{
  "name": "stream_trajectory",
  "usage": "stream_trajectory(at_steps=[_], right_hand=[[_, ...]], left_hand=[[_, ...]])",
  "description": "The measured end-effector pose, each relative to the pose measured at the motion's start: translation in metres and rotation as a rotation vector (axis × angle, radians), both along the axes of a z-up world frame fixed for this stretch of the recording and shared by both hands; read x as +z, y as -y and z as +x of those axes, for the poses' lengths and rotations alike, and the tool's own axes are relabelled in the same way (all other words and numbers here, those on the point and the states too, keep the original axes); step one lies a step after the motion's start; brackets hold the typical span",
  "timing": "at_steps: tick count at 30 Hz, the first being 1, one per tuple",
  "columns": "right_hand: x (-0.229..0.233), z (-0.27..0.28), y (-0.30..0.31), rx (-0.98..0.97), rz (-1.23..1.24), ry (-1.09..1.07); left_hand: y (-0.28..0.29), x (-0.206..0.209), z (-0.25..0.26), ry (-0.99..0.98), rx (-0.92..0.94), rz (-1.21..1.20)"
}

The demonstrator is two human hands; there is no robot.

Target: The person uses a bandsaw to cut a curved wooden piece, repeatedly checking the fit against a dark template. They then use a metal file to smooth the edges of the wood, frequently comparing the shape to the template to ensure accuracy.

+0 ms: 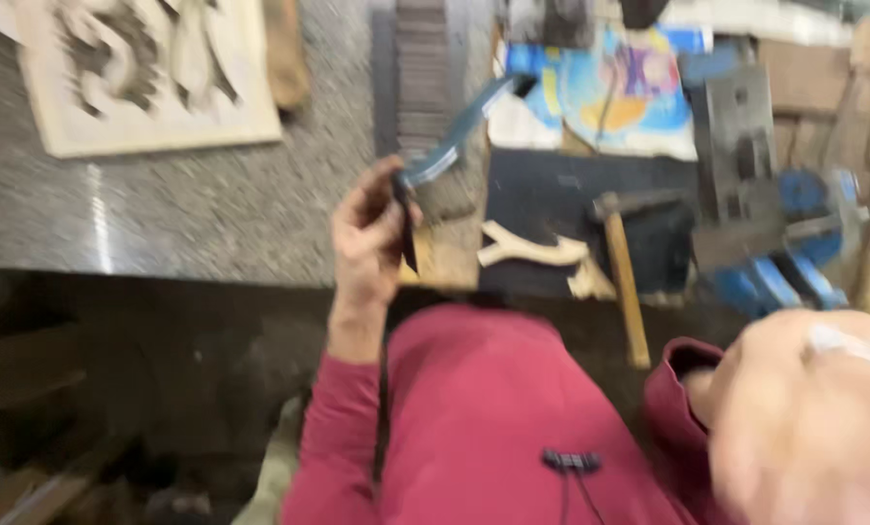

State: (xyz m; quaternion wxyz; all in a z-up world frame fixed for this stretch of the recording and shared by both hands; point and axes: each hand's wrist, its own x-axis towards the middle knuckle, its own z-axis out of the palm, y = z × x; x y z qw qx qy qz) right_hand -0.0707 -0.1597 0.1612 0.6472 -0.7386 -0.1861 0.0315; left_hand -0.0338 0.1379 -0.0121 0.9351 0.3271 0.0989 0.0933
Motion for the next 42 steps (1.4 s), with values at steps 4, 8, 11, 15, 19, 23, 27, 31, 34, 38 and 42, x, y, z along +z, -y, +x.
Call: stream_trajectory(at_steps=[4,8,11,15,19,23,27,31,34,38,42], right_hand=[[-0.028,0.042,-0.017,-0.085,0.011,0.029],[-0.094,0.072,-0.027,-0.131,-0.56,0.136],[-0.154,0.074,-0.032,-0.079,-0.973,0.473],[-0.201,0.064,-0.015,-0.155,-0.904,0.324],[-0.185,0.044,0.008,-0.282,-0.468,-0.128],[-0.134,0.051,0.026,-0.246,0.103,-0.474],[-0.101,0.058,0.034,-0.103,0.143,-0.488],[-0.104,0.064,0.043,-0.083,0.016,-0.435],[-0.126,0.064,0.051,-0.144,-0.337,-0.488],[-0.167,0.08,0.049,-0.161,-0.446,-0.512],[-0.209,0.099,0.027,-0.228,-0.318,-0.471]], left_hand=[[-0.005,-0.007,0.002,0.004,0.022,-0.036],[-0.009,-0.012,0.003,-0.019,-0.008,-0.06],[-0.01,-0.005,0.015,-0.001,-0.042,-0.083],[0.001,-0.004,0.032,-0.042,-0.109,-0.135],[0.014,-0.007,0.045,-0.064,-0.224,-0.161],[0.035,0.002,0.064,-0.098,-0.291,-0.203],[0.051,0.015,0.067,-0.067,-0.384,-0.235],[0.064,0.008,0.068,0.001,-0.36,-0.079],[0.067,-0.015,0.06,-0.043,-0.259,0.053],[0.07,-0.05,0.043,-0.154,-0.183,0.083],[0.078,-0.092,0.027,-0.26,-0.133,0.078]])
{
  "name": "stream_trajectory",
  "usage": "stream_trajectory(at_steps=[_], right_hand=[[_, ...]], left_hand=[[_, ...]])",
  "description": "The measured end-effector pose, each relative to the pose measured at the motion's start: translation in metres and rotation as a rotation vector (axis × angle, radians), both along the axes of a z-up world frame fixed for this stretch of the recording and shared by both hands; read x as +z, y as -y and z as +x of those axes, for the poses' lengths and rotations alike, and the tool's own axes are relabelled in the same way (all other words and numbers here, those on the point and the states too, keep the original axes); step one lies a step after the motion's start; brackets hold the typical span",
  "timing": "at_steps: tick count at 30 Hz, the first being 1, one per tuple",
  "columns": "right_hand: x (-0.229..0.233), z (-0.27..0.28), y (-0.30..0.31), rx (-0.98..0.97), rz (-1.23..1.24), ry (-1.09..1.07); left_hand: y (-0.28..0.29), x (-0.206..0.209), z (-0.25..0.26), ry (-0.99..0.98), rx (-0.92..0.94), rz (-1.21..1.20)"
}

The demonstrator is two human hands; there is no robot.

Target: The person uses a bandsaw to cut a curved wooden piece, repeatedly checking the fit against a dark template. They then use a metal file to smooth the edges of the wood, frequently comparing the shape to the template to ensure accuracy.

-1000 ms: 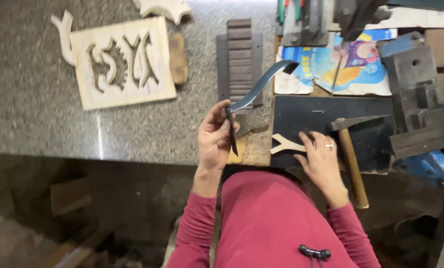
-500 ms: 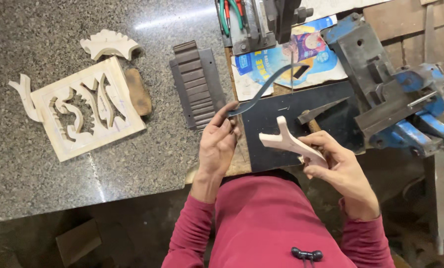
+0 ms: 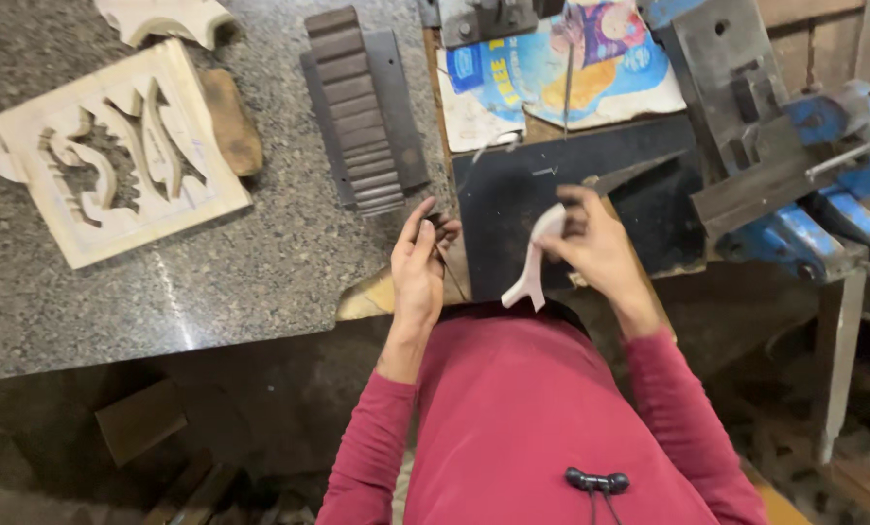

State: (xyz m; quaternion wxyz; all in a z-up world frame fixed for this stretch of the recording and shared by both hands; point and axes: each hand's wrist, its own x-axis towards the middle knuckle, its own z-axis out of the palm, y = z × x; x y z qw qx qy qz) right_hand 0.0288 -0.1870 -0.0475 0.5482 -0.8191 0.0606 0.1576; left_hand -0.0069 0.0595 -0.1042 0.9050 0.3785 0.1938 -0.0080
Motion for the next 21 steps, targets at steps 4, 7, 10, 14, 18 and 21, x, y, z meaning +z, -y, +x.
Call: stream_trajectory(at_steps=[4,7,10,14,18,21], right_hand=[[-0.021,-0.017,-0.024,0.003,-0.45,0.482],[-0.031,-0.029,-0.036,0.042,-0.647,0.508],[-0.038,-0.036,-0.033,0.044,-0.59,0.429],[-0.043,-0.032,-0.022,-0.055,-0.411,0.331],[-0.037,-0.039,-0.017,-0.186,-0.139,0.174],[-0.027,-0.041,-0.017,-0.242,0.045,0.104]], left_hand=[[0.023,-0.03,-0.017,-0.047,0.082,0.06],[0.036,-0.03,-0.031,-0.052,-0.003,0.217],[0.039,-0.017,-0.043,-0.134,-0.155,0.491],[0.026,-0.002,-0.03,-0.05,-0.246,1.202],[0.015,-0.006,-0.012,-0.142,-0.452,1.045],[0.01,-0.013,0.006,-0.114,-0.527,0.632]])
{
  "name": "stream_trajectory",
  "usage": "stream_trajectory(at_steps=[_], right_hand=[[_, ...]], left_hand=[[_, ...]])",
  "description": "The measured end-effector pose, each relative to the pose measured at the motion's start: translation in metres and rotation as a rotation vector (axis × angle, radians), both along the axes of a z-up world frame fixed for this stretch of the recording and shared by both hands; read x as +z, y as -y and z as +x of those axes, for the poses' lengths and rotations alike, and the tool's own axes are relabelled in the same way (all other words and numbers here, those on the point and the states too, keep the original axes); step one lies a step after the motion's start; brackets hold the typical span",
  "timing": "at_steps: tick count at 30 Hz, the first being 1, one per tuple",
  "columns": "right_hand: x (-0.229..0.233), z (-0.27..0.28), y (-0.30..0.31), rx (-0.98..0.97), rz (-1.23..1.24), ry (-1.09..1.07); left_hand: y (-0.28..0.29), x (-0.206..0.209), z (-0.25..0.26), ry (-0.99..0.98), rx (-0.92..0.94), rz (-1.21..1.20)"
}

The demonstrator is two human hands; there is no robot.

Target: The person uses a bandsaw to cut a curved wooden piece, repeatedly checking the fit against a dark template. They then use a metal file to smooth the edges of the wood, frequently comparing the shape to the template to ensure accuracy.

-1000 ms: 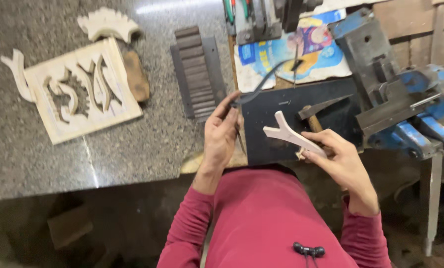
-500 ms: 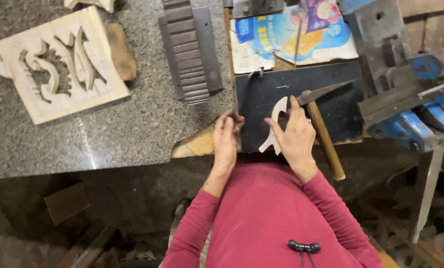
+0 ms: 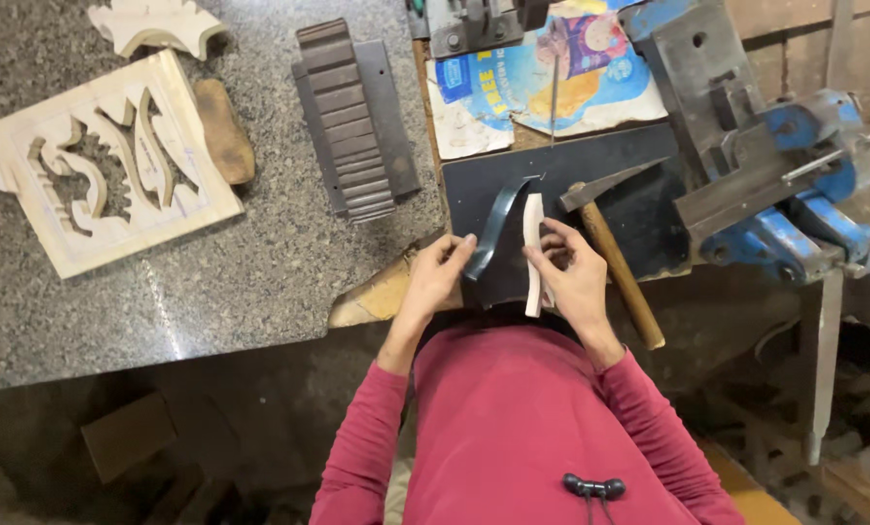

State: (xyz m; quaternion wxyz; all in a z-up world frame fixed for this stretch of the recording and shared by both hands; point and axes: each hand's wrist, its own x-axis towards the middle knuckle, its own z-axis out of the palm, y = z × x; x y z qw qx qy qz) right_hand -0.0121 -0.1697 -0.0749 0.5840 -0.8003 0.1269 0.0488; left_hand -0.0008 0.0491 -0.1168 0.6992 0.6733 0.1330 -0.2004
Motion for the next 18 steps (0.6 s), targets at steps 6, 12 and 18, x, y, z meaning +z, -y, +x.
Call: stream_trajectory(at_steps=[6,12,18], right_hand=[[0.003,0.0,-0.006,0.008,-0.023,0.091],[-0.032,0.005,-0.009,-0.016,-0.032,0.148],[-0.041,0.01,-0.005,-0.118,0.211,0.12]], left_hand=[[0.021,-0.003,0.007,-0.069,-0.007,-0.106],[0.057,0.012,-0.004,0.339,-0.068,0.402],[0.071,0.014,-0.009,0.41,-0.105,0.554]])
